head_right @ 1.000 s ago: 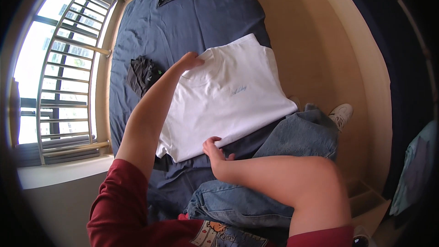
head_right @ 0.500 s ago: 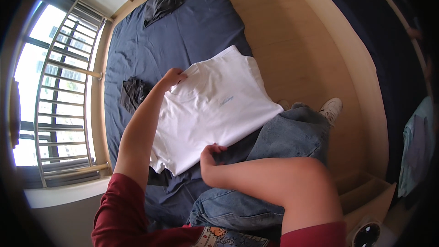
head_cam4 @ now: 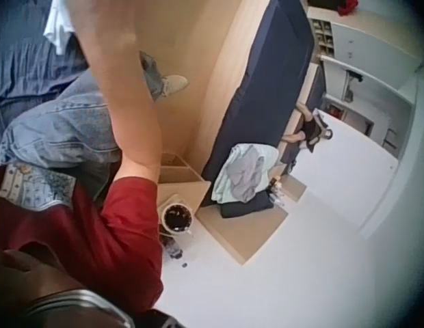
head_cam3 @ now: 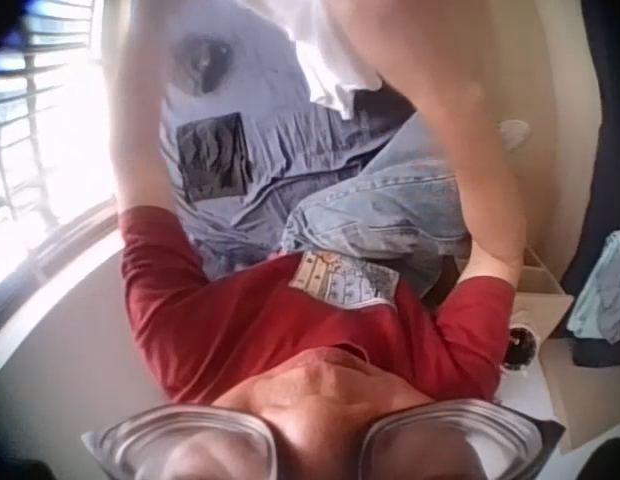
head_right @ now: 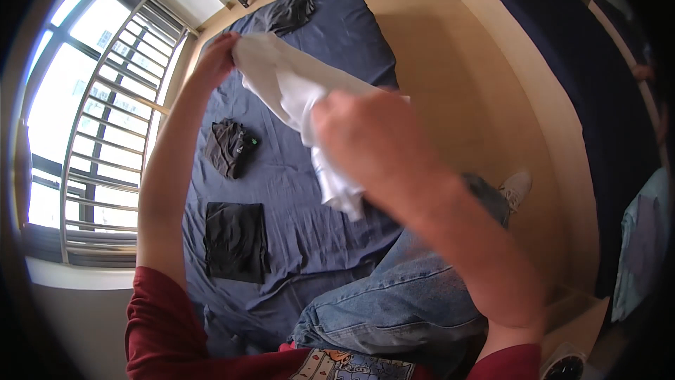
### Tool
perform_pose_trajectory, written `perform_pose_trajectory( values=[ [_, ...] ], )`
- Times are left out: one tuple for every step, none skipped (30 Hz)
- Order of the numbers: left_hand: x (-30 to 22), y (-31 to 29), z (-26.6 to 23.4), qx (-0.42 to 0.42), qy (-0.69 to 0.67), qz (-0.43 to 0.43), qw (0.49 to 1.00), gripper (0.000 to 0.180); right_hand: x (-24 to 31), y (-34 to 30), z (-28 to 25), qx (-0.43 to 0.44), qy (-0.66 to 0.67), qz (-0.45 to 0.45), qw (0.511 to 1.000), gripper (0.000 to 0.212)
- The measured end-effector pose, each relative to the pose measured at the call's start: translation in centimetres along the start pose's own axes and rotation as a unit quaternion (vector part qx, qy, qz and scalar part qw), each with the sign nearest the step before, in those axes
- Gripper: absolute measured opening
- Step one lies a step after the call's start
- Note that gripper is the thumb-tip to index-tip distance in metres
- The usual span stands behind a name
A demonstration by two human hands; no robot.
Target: The recorder is sitting on a bed and folding several pieces of clothing, including t-shirts and shorts.
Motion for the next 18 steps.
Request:
perform_pose_trajectory(
  values=[
    [-2.7, -0.5, -1.4, -0.036, 0.006, 0.043, 0.998, 0.012, -1.4, 0.2, -2.3, -0.078, 0.029, -0.012, 0.996, 0.01],
    [-5.1, -0.8, -3.4, -0.075, -0.036, 0.061, 0.995, 0.013, -2.9, 0.2, -4.2, -0.15, 0.042, -0.007, 0.988, 0.013],
    [-7.1, -1.6, -3.8, -0.075, -0.06, 0.093, 0.991, 0.013, -4.2, -0.4, -6.0, -0.219, 0.053, 0.001, 0.974, 0.016],
    [-8.9, -2.4, -3.2, -0.072, -0.084, 0.122, 0.986, 0.014, -5.1, -0.6, -6.4, -0.219, 0.047, -0.001, 0.975, 0.016],
    [-10.0, -3.5, -2.6, -0.074, -0.086, 0.137, 0.984, 0.014, -7.9, -1.4, -6.2, -0.24, 0.141, 0.085, 0.957, 0.019],
    [-10.8, -4.7, -1.7, -0.073, -0.089, 0.151, 0.982, 0.015, -10.4, -2.3, -5.6, -0.258, 0.231, 0.171, 0.922, 0.022],
    [-12.1, -6.0, -1.4, -0.055, -0.087, 0.179, 0.978, 0.015, -11.8, -2.5, -4.6, -0.305, 0.349, 0.174, 0.869, 0.025],
    [-12.6, -7.1, -1.6, -0.073, -0.097, 0.198, 0.973, 0.017, -12.4, -2.2, -4.1, -0.308, 0.348, 0.172, 0.869, 0.025],
    [-12.8, -8.4, -0.6, -0.068, -0.086, 0.196, 0.974, 0.018, -13.3, -2.1, -3.8, -0.33, 0.372, 0.181, 0.848, 0.025],
    [-13.2, -9.6, 0.0, -0.067, -0.072, 0.195, 0.976, 0.02, -14.1, -1.8, -3.7, -0.352, 0.4, 0.189, 0.825, 0.026],
    [-13.6, -10.1, 0.3, -0.07, -0.072, 0.197, 0.975, 0.02, -14.5, -1.1, -3.8, -0.352, 0.403, 0.186, 0.825, 0.026],
    [-13.3, -10.4, 0.6, -0.069, -0.075, 0.176, 0.979, 0.023, -15.2, -0.6, -4.2, -0.373, 0.413, 0.189, 0.809, 0.024],
    [-12.8, -10.7, 0.9, -0.068, -0.078, 0.154, 0.983, 0.027, -15.8, -0.2, -4.5, -0.394, 0.423, 0.193, 0.793, 0.022],
    [-12.5, -11.1, 1.0, -0.072, -0.081, 0.155, 0.982, 0.027, -16.1, 0.0, -4.9, -0.413, 0.432, 0.197, 0.777, 0.02],
    [-12.1, -11.6, 1.2, -0.089, -0.044, 0.149, 0.984, 0.031, -16.5, 0.3, -4.5, -0.36, 0.419, 0.255, 0.794, 0.019],
    [-11.5, -12.0, 2.0, -0.101, -0.012, 0.141, 0.985, 0.035, -17.0, 0.4, -4.9, -0.356, 0.416, 0.253, 0.797, 0.019],
    [-11.7, -12.9, 3.6, -0.094, 0.108, 0.162, 0.976, 0.039, -17.7, 0.7, -4.9, -0.339, 0.412, 0.252, 0.808, 0.017],
    [-11.8, -13.2, 3.2, -0.098, 0.104, 0.164, 0.976, 0.039, -18.1, 1.3, -4.7, -0.322, 0.411, 0.248, 0.816, 0.016]
  ],
)
Point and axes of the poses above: each hand's wrist, its own y-axis towards the middle knuckle, its own z-axis out of the palm, x = y × z, the point moved 10 cm from there along y, towards the middle knuckle, and after that the axes turned 8 degrees about -z, right-handed, at the moved point
